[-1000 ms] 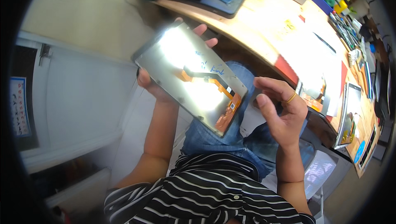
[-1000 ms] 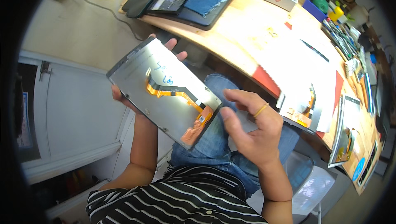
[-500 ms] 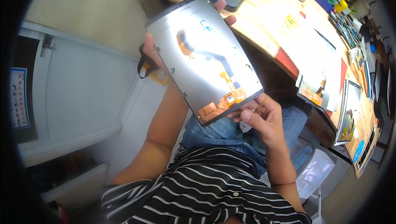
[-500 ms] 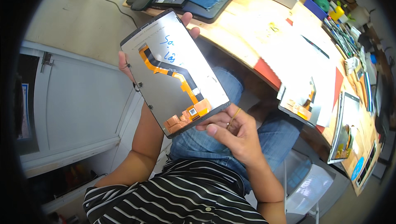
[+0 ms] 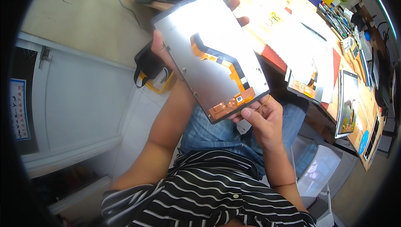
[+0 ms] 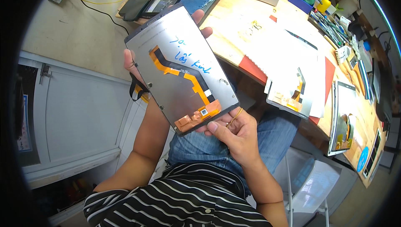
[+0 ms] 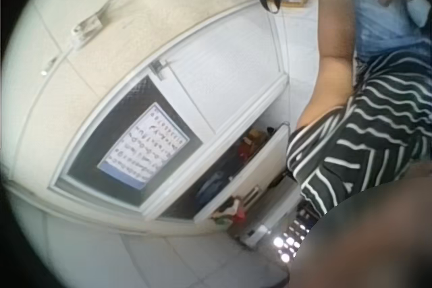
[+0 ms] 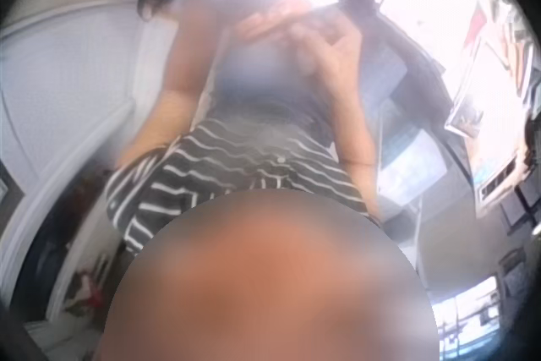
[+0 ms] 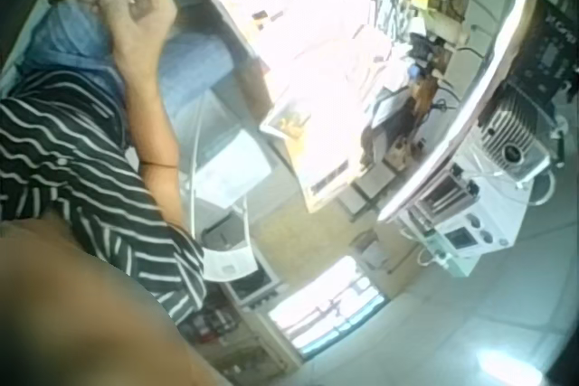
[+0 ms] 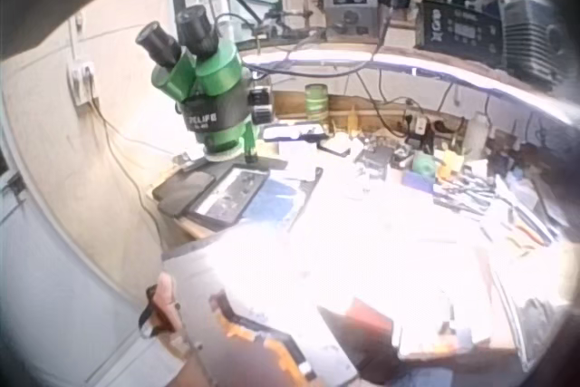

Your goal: The person sits on the floor and handles multiple tablet components, including screens and internal frames. They pick up and place down screen assemblies, compare parts, and manipulate ribbon cables and chassis pieces on a cluttered workbench.

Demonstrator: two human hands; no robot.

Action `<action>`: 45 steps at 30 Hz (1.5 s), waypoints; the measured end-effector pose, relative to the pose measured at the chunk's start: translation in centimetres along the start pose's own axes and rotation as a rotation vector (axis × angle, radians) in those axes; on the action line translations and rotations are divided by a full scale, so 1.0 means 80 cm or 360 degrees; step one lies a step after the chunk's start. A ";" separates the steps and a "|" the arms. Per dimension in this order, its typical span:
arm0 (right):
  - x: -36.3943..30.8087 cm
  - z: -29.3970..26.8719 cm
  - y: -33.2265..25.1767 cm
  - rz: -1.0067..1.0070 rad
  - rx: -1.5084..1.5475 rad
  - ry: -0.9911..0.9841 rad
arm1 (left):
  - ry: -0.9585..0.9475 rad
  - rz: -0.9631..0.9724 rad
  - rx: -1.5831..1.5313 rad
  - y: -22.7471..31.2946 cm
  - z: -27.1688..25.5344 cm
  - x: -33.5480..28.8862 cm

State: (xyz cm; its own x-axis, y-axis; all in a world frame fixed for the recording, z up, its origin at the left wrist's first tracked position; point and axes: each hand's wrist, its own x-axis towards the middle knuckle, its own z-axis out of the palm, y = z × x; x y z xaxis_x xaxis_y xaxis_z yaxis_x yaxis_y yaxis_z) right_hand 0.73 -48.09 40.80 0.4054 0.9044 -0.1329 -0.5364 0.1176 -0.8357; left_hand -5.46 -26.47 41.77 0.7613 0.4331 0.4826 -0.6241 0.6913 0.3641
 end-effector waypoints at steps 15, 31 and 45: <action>0.000 -0.002 0.005 -0.0064 0.0015 0.0113 | 0.0029 -0.0061 -0.0228 -0.017 0.005 0.008; -0.002 -0.008 0.021 -0.0034 0.0004 0.0232 | -0.0026 -0.0039 -0.0164 -0.031 0.004 0.007; -0.006 -0.012 0.028 -0.0082 0.0042 0.0275 | 0.0003 -0.0059 -0.0072 -0.042 0.007 0.006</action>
State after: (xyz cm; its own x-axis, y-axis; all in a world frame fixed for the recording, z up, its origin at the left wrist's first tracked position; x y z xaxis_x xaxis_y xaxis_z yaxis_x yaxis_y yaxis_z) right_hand 0.06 -48.67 38.48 0.5530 0.8131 -0.1818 -0.5299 0.1748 -0.8299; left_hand -3.09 -28.92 41.19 0.7840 0.4080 0.4679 -0.5871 0.7323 0.3450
